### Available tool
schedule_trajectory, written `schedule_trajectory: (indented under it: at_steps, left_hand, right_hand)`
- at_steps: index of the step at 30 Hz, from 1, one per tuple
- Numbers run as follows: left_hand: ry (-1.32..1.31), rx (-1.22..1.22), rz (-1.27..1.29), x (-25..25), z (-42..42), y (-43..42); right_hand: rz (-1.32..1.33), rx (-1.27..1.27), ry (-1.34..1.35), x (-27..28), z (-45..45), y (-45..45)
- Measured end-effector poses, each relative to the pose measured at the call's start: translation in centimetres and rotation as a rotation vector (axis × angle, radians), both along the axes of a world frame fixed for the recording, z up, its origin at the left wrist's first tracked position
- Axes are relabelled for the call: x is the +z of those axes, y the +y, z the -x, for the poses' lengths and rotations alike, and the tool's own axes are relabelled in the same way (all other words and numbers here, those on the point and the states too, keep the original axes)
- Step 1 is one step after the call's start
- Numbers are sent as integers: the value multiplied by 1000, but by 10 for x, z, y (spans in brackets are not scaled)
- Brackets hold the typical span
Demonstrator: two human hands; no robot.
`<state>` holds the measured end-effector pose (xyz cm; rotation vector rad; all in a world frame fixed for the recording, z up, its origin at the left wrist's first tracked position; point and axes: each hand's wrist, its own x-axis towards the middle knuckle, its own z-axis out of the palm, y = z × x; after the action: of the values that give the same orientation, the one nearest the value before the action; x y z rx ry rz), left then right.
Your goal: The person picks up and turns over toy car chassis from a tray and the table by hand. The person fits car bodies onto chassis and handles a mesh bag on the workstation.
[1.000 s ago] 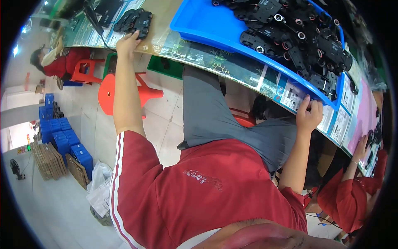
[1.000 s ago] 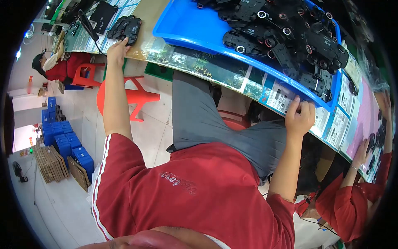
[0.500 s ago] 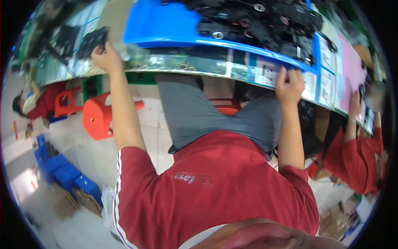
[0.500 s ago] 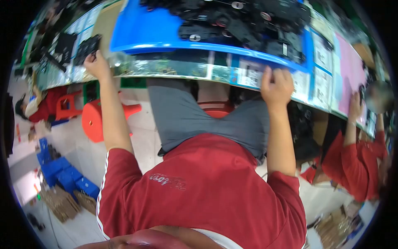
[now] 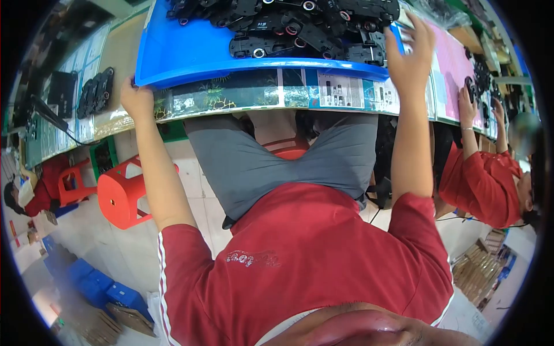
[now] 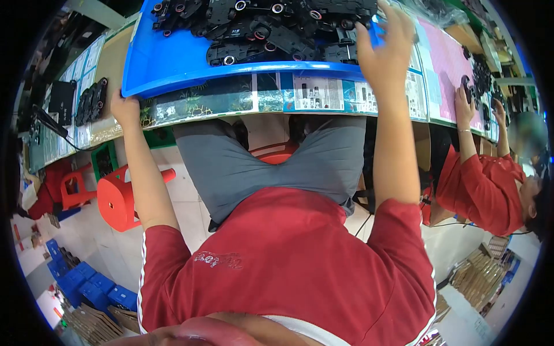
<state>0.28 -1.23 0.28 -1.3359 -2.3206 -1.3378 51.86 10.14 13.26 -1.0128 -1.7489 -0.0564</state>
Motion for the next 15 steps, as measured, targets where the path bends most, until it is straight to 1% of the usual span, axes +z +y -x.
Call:
schedule_trajectory:
  at_steps: [1,2,3,4,6,8,10,11,12,13,14,15]
  left_hand:
    - [-12,31,26,3,0,-1]
    - [-25,62,51,5,-2,-3]
    - [17,66,34,1,2,-3]
    - [52,61,11,-5,7,-2]
    - [100,68,0,-6,7,-1]
    - [68,35,20,-8,13,-4]
    - [90,140,47,-21,22,-3]
    - [158,135,68,-29,33,-6]
    - [139,133,98,-39,48,-4]
    - [185,131,159,-31,45,-3]
    - [135,182,187,-20,35,-2]
    - [174,150,191,-18,38,-2]
  right_hand:
    - [-101,-12,-205,9,3,21]
    - [-34,-52,-317,13,3,25]
    - [32,-103,-430,28,13,22]
    - [219,-14,-528,39,9,28]
    - [155,-34,-575,36,1,40]
    - [149,-86,-617,39,1,41]
    - [163,-143,-608,42,2,40]
    - [29,-152,-559,10,-13,64]
    - [71,-148,-475,13,-12,58]
    - [37,-126,-428,12,-18,57]
    - [5,-81,-277,6,-24,56]
    - [-35,-94,-156,4,-29,53]
